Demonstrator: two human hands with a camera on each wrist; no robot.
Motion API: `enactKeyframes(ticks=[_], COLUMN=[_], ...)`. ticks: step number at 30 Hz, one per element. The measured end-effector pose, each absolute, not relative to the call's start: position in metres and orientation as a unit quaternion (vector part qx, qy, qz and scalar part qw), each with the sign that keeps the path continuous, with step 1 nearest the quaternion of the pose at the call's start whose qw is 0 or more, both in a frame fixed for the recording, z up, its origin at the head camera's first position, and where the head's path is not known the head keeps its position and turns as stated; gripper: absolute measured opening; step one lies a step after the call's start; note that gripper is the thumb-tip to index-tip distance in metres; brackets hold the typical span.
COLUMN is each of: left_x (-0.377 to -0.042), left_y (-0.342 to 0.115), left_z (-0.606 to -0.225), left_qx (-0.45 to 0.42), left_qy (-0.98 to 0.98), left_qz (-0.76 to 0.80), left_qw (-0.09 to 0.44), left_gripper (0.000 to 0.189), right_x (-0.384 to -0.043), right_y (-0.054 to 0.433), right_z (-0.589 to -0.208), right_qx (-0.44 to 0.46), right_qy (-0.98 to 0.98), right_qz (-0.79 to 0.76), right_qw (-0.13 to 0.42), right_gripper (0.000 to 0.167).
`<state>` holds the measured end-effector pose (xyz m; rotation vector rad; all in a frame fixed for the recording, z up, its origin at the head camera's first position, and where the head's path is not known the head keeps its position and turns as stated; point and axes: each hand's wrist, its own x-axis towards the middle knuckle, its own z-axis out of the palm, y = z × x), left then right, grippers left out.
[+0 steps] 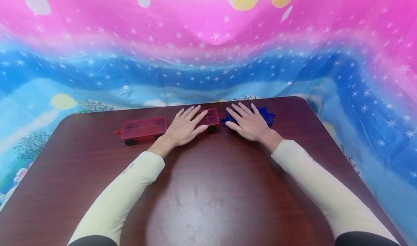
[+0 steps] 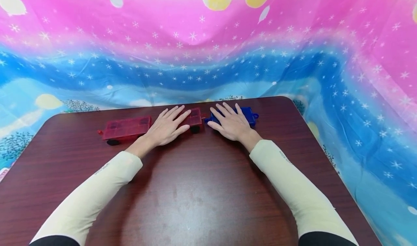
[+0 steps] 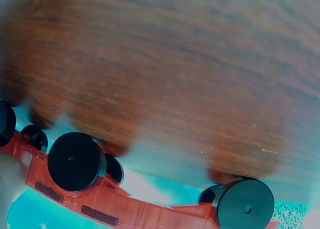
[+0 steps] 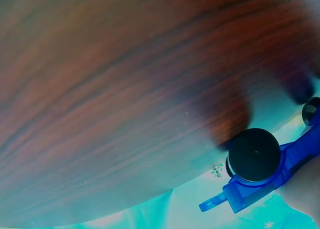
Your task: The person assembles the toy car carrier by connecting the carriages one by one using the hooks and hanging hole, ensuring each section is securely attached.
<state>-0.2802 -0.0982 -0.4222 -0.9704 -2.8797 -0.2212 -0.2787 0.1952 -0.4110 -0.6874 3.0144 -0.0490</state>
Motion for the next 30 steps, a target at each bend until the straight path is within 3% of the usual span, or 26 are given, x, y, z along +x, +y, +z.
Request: enactKeyframes(ticks=[30], left_x=[-0.2819], left_y=[-0.0981], left_z=[-0.4232], left_qx=[-0.32], left_qy=[-0.945], left_qz=[-0.054], left_qw=[0.04], left_gripper=[0.069], right_x=[-0.2835], right_y=[0.1946], right_z=[-0.4101], right_qx=[-0.217], right_qy=[0.976], right_qz=[-0.016], right_qw=[0.03], right_gripper=[0.081])
